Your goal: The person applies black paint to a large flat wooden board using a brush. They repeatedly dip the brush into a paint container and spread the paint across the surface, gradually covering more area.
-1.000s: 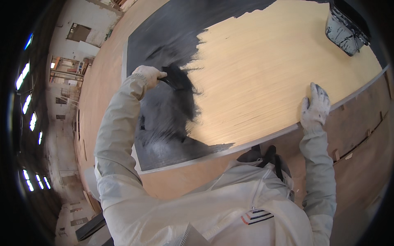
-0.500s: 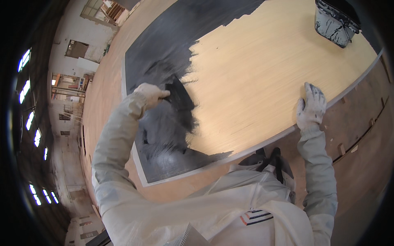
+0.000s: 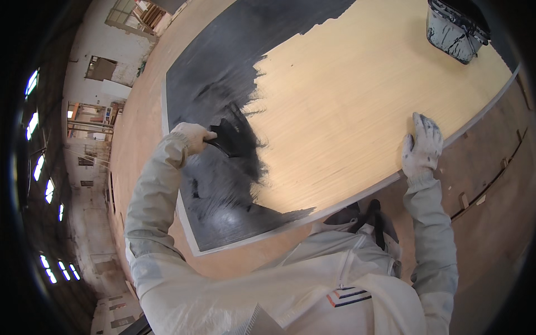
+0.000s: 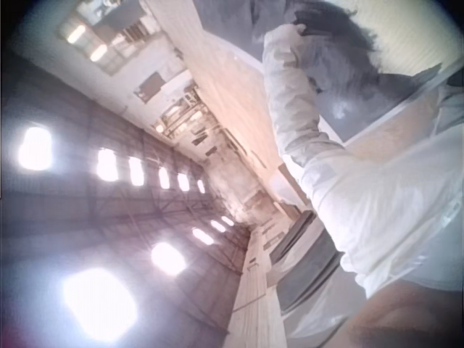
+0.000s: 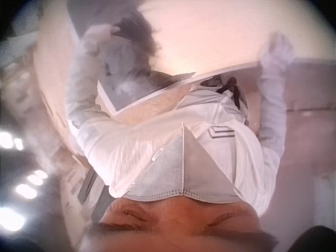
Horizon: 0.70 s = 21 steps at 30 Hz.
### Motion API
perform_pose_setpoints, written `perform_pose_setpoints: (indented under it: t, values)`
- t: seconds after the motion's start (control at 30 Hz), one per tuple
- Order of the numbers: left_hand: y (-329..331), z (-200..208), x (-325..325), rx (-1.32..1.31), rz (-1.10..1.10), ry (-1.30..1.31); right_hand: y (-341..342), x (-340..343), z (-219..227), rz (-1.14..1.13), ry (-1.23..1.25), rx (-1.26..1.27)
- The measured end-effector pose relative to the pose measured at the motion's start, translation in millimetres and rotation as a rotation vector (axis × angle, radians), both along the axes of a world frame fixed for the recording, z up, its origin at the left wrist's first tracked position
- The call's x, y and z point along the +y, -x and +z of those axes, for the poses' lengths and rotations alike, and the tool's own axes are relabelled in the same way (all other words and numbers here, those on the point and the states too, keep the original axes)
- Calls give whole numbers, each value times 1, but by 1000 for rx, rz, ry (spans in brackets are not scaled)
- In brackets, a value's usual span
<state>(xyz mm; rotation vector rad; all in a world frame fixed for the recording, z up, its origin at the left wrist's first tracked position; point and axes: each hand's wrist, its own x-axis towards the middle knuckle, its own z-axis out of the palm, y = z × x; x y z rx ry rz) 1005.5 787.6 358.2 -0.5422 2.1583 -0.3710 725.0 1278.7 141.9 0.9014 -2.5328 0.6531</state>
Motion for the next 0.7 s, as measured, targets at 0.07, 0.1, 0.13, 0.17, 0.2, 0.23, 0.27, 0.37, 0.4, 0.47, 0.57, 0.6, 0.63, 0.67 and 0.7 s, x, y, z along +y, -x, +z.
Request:
perform_pose_setpoints:
  t: [0.07,0.1,0.13,0.17,0.2,0.23,0.27,0.37,0.4,0.47,0.57,0.6,0.63,0.67,0.7]
  values:
    - [-8,0,-6,8,66,3,-2,-2,3,1,-18,-7]
    - [-10,-2,2,-14,48,5,-2,-2,2,0,-26,-13]
    - [-8,-4,17,-34,21,9,-1,-1,2,-10,-32,-16]
    - [-7,-4,30,-55,-5,12,0,0,2,-18,-38,-20]
    - [-2,0,41,-47,-12,-6,1,2,2,-16,-28,-8]
    - [0,7,55,-44,-8,-24,1,3,2,-4,-17,0]
    - [2,9,61,-42,-6,-43,1,5,1,6,-7,8]
    - [-15,5,22,96,27,-8,0,0,1,1,-30,-7]
    - [-6,4,19,146,10,-14,-1,0,3,8,-28,-13]
    - [1,-3,23,41,6,-10,-1,-1,7,21,-23,-22]
    - [19,5,39,-7,-123,-21,1,4,1,-37,-81,-2]
    - [16,4,31,34,-122,-27,3,4,3,-38,-69,-5]
    - [9,6,26,61,-109,-33,1,3,4,-26,-56,-21]
    - [11,6,18,65,-97,-8,0,2,5,-16,-44,-37]
    - [17,3,4,74,-81,17,0,-1,4,-5,-39,-40]
